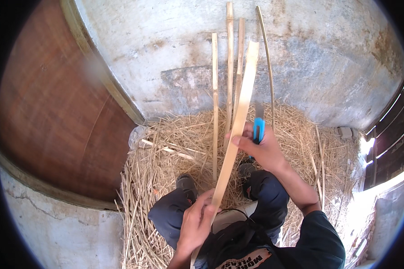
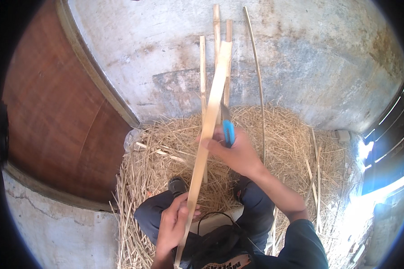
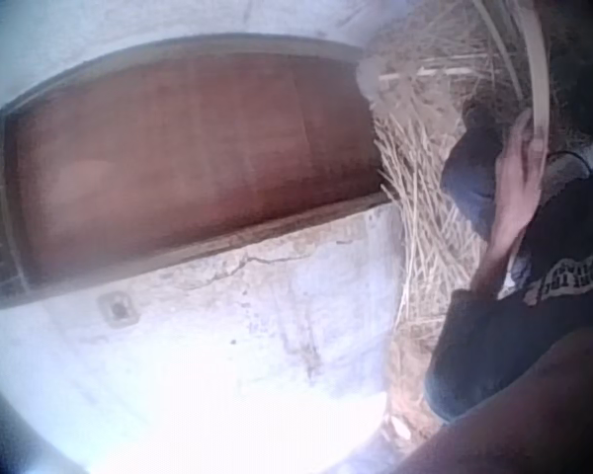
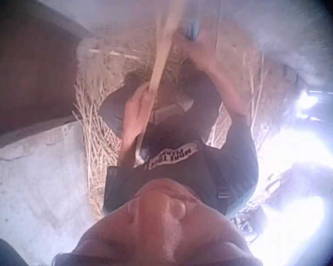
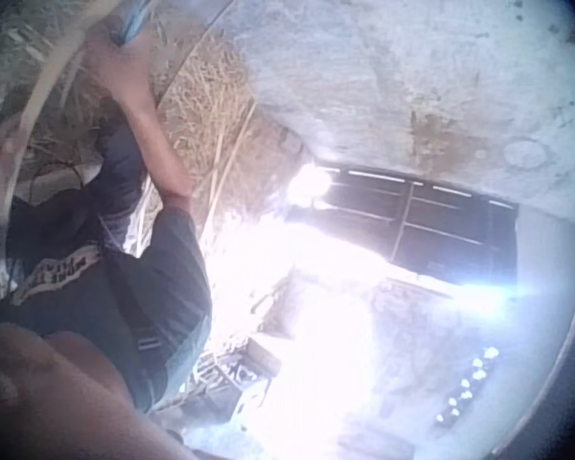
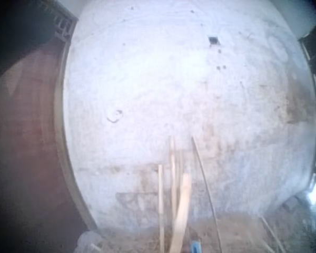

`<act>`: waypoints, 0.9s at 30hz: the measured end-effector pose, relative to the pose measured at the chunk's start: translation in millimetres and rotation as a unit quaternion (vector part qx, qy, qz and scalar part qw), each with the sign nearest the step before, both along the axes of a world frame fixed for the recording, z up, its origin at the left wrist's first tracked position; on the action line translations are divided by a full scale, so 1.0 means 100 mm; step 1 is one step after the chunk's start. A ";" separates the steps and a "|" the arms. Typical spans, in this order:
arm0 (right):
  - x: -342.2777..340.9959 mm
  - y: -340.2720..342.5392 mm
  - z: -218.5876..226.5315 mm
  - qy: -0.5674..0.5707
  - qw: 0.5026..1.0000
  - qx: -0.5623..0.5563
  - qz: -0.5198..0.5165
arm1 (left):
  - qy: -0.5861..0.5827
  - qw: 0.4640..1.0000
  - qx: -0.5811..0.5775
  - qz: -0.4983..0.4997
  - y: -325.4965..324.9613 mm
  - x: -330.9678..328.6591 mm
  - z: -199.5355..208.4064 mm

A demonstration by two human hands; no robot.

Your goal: The person sits on a bed of straw and uses a utility knife to shave thin strips from long bamboo poles. They hold the pole with one hand and scrape the blade along the length of the wood to remove the outer layer, repeating this process on multiple poles.

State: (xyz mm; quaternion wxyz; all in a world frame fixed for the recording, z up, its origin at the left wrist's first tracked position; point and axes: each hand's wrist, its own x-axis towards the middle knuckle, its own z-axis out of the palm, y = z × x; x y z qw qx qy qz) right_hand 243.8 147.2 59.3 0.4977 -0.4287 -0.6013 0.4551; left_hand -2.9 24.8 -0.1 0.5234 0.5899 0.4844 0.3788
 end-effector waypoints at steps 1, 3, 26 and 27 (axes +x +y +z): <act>0.02 0.02 0.01 0.015 1.000 -0.010 -0.021 | 0.068 0.996 0.059 0.019 -0.08 0.00 0.01; 0.08 0.08 0.02 0.047 0.996 -0.033 -0.061 | 0.181 0.974 0.126 0.053 -0.22 -0.01 0.02; -0.25 -0.56 -0.43 -0.239 0.907 0.346 0.031 | -0.038 0.995 0.038 0.083 -0.08 0.05 0.20; -0.26 -0.55 -0.48 -0.213 0.923 0.320 0.030 | -0.025 0.996 0.038 0.079 -0.07 0.06 0.23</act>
